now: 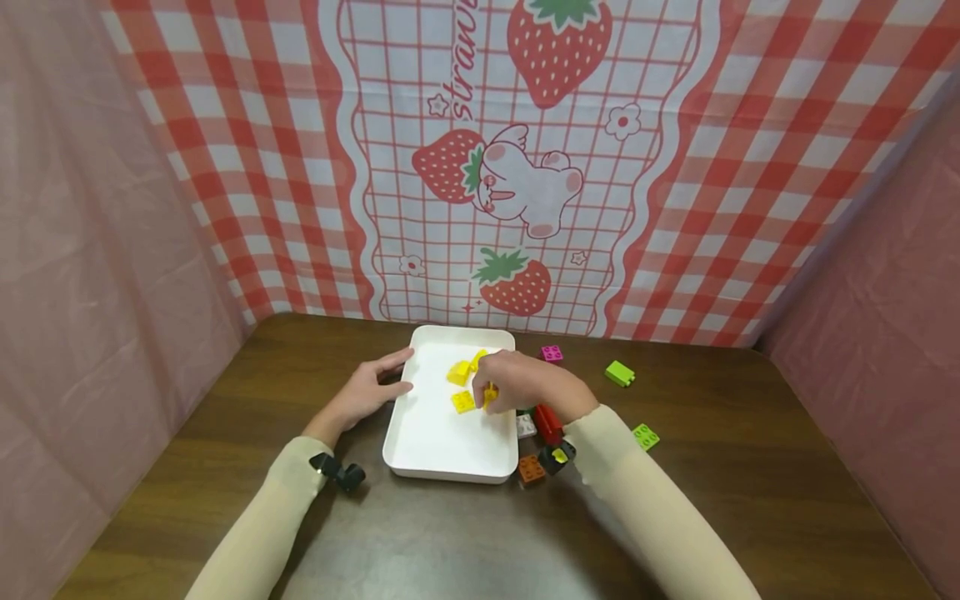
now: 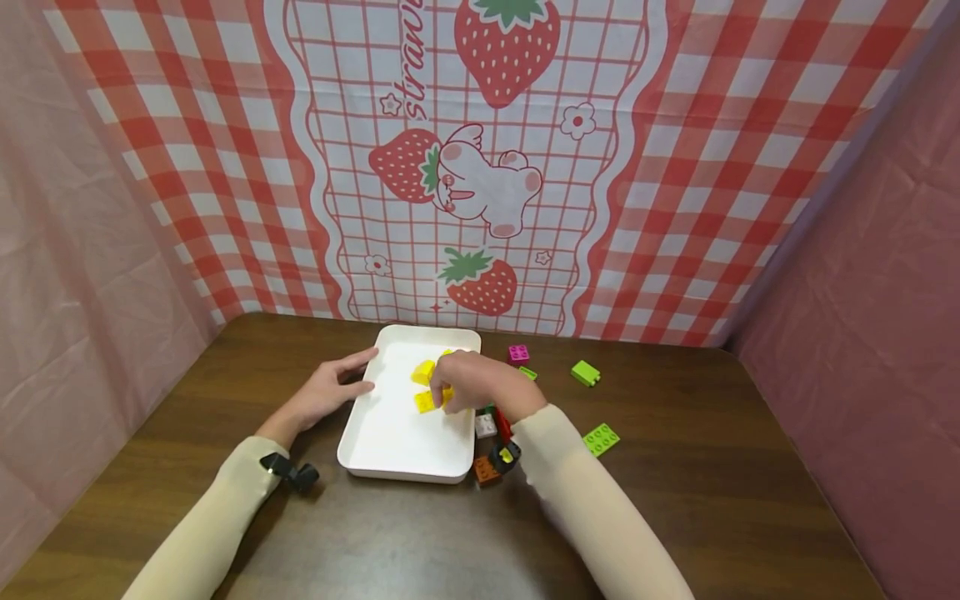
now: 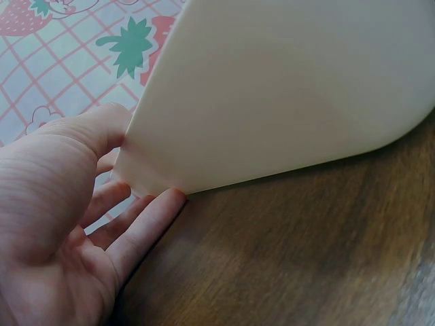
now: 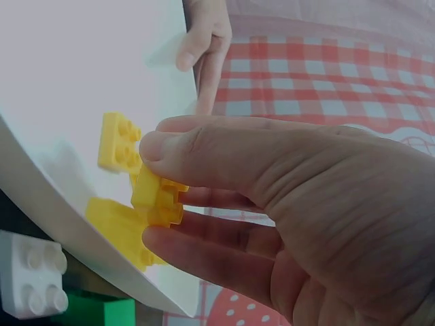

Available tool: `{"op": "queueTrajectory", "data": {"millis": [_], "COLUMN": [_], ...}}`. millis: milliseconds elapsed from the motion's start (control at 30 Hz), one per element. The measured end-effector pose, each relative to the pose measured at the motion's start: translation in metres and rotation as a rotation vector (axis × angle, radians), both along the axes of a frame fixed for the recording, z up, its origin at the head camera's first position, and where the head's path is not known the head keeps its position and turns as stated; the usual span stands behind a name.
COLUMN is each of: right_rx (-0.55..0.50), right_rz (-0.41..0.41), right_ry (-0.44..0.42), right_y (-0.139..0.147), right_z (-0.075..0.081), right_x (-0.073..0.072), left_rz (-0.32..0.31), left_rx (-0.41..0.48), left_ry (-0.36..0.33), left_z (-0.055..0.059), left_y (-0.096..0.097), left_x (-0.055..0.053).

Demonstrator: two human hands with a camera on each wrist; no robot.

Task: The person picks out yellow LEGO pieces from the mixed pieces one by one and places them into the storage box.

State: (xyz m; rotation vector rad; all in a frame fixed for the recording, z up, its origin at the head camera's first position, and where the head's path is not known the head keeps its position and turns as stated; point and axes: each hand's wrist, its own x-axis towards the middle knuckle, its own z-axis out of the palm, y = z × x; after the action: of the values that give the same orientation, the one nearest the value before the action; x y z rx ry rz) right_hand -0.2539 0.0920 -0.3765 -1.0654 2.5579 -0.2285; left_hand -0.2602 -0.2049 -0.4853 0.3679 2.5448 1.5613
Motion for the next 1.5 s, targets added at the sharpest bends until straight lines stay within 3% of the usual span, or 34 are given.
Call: {"op": "queueTrajectory", "data": {"millis": [400, 1000, 1500], "right_rx": [-0.009, 0.014, 0.03], "right_rz": [0.054, -0.015, -0.043], "right_ry": [0.015, -0.073, -0.093], "right_y": [-0.008, -0.013, -0.015], "right_z": [-0.016, -0.032, -0.038], "right_x": [0.004, 0.007, 0.008], "left_rz": [0.0, -0.009, -0.006], "left_rx": [0.004, 0.014, -0.003], "left_ry": [0.008, 0.017, 0.011], "left_z": [-0.001, -0.002, -0.001], "left_y": [0.0, -0.001, 0.0], "left_x": [0.0, 0.0, 0.0]}}
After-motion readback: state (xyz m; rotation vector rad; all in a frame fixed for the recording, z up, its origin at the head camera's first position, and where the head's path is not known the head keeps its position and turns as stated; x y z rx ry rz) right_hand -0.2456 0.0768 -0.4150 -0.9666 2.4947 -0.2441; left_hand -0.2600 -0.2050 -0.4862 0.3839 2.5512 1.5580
